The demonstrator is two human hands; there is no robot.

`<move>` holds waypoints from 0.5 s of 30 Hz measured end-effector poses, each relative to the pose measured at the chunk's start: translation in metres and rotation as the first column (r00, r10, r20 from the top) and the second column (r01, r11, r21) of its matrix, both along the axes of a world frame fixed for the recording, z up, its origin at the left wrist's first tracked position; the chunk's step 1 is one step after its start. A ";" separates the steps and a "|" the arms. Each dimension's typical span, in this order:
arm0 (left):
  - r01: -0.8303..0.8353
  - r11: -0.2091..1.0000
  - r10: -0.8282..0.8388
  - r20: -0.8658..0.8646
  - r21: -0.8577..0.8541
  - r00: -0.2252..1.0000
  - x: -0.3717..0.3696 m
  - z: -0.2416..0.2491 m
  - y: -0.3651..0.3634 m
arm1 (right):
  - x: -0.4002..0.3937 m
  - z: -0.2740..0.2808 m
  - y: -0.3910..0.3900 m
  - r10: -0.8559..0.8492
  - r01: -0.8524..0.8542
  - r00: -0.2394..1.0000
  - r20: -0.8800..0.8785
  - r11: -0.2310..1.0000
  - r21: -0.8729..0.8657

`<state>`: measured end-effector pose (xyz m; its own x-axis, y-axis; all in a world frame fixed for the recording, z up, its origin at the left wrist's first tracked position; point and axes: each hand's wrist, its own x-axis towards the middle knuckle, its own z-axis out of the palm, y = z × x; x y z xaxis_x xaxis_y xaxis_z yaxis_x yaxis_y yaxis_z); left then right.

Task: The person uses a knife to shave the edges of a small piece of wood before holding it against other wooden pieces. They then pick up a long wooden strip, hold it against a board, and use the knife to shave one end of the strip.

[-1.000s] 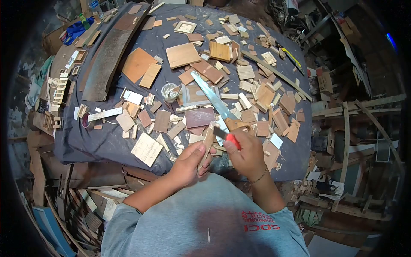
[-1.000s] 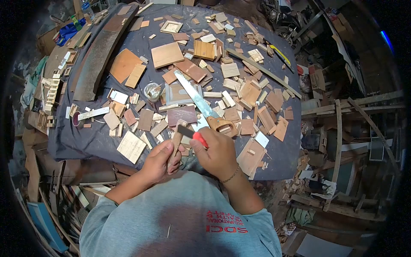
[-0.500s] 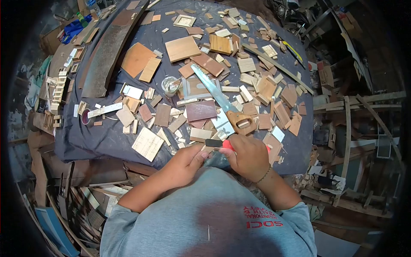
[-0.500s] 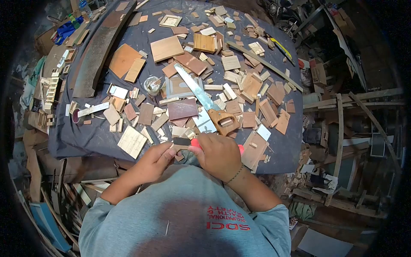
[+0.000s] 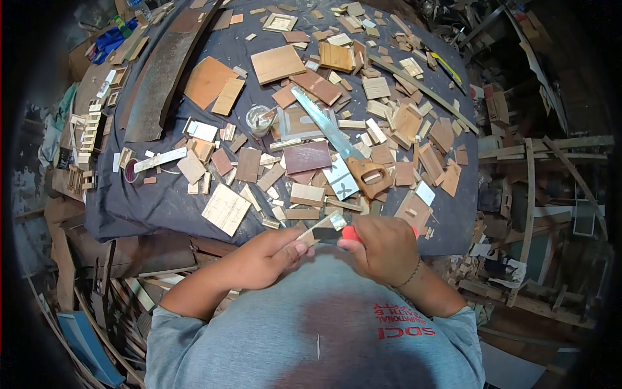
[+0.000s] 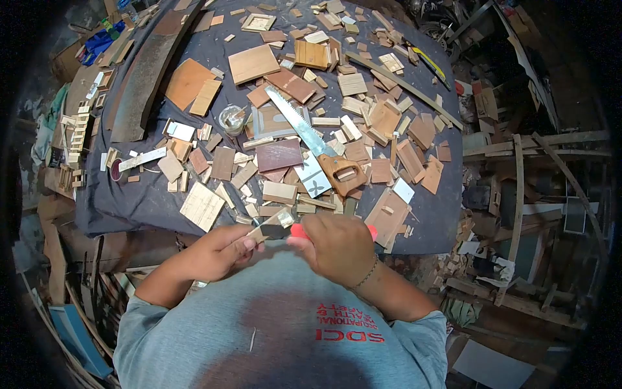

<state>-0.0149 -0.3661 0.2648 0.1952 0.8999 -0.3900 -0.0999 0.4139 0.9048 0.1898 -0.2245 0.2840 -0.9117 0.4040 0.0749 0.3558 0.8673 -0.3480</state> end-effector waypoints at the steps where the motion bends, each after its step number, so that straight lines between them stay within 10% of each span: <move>1: 0.016 1.000 -0.016 0.020 -0.003 1.000 -0.002 0.003 -0.004 | 0.001 0.003 -0.003 0.008 -0.008 1.000 0.009 1.000 -0.013; 15: 0.018 1.000 -0.019 -0.093 -0.017 0.995 -0.003 0.001 -0.001 | -0.012 -0.010 -0.011 -0.077 0.071 0.994 -0.082 0.995 -0.076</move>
<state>-0.0183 -0.3672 0.2662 0.1739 0.8899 -0.4218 -0.0076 0.4295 0.9030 0.1777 -0.2358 0.2742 -0.8706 0.4774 0.1188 0.3846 0.8111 -0.4406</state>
